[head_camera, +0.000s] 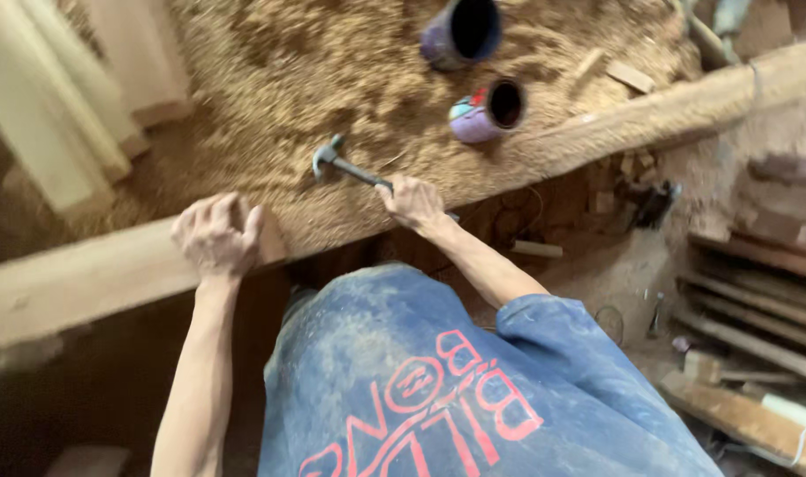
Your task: The person assembles a wooden box by hammering nails into wooden planks and arranging the sections. They use a hammer to drive nails into the boards, pick up small nails from a container, and fit the sides of the box together.
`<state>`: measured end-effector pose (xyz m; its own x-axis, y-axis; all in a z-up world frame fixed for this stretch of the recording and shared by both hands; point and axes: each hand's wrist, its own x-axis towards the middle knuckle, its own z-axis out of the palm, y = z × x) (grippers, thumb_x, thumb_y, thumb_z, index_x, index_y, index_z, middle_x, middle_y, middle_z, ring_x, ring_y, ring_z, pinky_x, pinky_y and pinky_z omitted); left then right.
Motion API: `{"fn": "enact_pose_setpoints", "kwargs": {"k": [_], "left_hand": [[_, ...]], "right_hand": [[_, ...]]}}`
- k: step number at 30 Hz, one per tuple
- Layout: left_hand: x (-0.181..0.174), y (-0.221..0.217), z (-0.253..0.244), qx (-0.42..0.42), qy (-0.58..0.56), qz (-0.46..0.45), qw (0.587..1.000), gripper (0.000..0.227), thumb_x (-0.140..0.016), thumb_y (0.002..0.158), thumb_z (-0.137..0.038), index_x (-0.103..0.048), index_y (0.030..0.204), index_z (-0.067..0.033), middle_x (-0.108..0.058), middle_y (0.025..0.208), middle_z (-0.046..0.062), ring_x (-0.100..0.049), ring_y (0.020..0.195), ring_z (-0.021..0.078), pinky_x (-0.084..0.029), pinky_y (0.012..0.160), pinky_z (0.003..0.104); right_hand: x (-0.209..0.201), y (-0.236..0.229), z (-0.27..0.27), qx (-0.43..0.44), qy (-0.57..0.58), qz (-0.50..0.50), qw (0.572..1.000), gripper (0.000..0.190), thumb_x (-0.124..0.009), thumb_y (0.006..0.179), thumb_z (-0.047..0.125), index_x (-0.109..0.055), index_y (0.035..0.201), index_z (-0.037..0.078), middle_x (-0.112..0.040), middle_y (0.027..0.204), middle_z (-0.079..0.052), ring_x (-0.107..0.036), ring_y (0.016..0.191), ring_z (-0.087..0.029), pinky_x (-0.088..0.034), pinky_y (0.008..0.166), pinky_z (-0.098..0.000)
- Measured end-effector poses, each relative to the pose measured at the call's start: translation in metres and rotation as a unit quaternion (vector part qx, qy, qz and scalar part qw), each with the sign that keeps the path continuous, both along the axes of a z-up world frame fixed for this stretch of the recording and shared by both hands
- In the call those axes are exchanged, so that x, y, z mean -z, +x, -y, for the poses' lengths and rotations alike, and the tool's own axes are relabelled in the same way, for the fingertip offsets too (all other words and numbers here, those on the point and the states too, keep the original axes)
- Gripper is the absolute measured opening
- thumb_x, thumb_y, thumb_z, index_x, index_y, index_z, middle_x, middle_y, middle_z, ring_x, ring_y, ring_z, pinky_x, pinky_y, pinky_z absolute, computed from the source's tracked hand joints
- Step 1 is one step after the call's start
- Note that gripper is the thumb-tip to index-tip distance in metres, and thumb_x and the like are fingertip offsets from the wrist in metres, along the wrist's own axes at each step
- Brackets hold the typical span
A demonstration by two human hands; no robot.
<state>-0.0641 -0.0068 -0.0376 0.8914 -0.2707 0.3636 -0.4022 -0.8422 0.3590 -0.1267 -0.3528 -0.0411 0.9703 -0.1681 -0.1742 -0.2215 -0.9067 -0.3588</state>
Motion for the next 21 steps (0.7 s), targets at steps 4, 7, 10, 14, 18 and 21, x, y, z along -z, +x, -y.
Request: {"fn": "enact_pose_setpoints", "kwargs": {"k": [4, 7, 10, 14, 18, 21], "left_hand": [[0.011, 0.005, 0.001, -0.058, 0.072, -0.061, 0.994, 0.025, -0.074, 0.095, -0.043, -0.078, 0.101, -0.0187, -0.073, 0.113, 0.009, -0.063, 0.115, 0.0306, -0.037, 0.107, 0.049], [0.026, 0.011, -0.006, -0.075, 0.08, -0.105, 0.988, 0.023, -0.071, 0.098, -0.04, -0.077, 0.095, -0.0175, -0.074, 0.105, 0.007, -0.064, 0.116, 0.0286, -0.037, 0.11, 0.05], [0.035, 0.013, -0.003, -0.084, 0.059, -0.07, 0.992, 0.02, -0.072, 0.095, -0.034, -0.076, 0.096, -0.0151, -0.073, 0.104, 0.008, -0.063, 0.111, 0.0262, -0.039, 0.112, 0.049], [0.019, -0.003, 0.01, -0.104, -0.009, 0.024, 0.994, 0.013, -0.073, 0.096, -0.027, -0.076, 0.096, -0.0142, -0.074, 0.111, 0.009, -0.062, 0.12, 0.0312, -0.042, 0.109, 0.045], [0.001, -0.037, 0.023, -0.189, -0.1, 0.091, 0.973, 0.012, -0.073, 0.098, -0.02, -0.075, 0.1, -0.0082, -0.074, 0.114, 0.009, -0.066, 0.115, 0.0295, -0.044, 0.107, 0.043], [-0.003, -0.069, 0.017, -0.272, -0.134, 0.14, 0.943, 0.011, -0.072, 0.1, -0.017, -0.073, 0.1, -0.0061, -0.075, 0.111, 0.009, -0.067, 0.107, 0.0282, -0.045, 0.101, 0.042]], "right_hand": [[0.01, -0.011, 0.041, 0.006, 0.007, 0.135, 0.991, 0.031, -0.065, 0.092, 0.036, -0.071, 0.087, 0.006, -0.072, 0.081, -0.019, -0.071, 0.073, -0.036, -0.056, 0.063, -0.048], [0.001, -0.006, 0.092, 0.039, 0.004, 0.276, 0.96, 0.022, -0.063, 0.098, 0.028, -0.073, 0.091, 0.009, -0.073, 0.091, -0.015, -0.071, 0.082, -0.032, -0.059, 0.074, -0.0428], [-0.005, 0.02, 0.167, 0.16, 0.013, 0.217, 0.963, 0.024, -0.058, 0.103, 0.02, -0.073, 0.096, 0.002, -0.071, 0.09, -0.02, -0.07, 0.079, -0.032, -0.059, 0.07, -0.0424], [0.015, 0.055, 0.239, 0.156, 0.04, 0.073, 0.984, 0.024, -0.059, 0.1, 0.017, -0.072, 0.101, -0.003, -0.069, 0.094, -0.025, -0.07, 0.08, -0.034, -0.061, 0.069, -0.0424], [0.044, 0.1, 0.281, 0.049, 0.013, -0.169, 0.984, 0.023, -0.06, 0.1, 0.018, -0.072, 0.102, -0.002, -0.07, 0.095, -0.024, -0.071, 0.081, -0.033, -0.061, 0.069, -0.0419], [0.06, 0.137, 0.299, -0.025, -0.076, -0.29, 0.954, 0.023, -0.06, 0.1, 0.018, -0.072, 0.102, -0.001, -0.07, 0.095, -0.023, -0.071, 0.081, -0.033, -0.061, 0.069, -0.0414]]}}
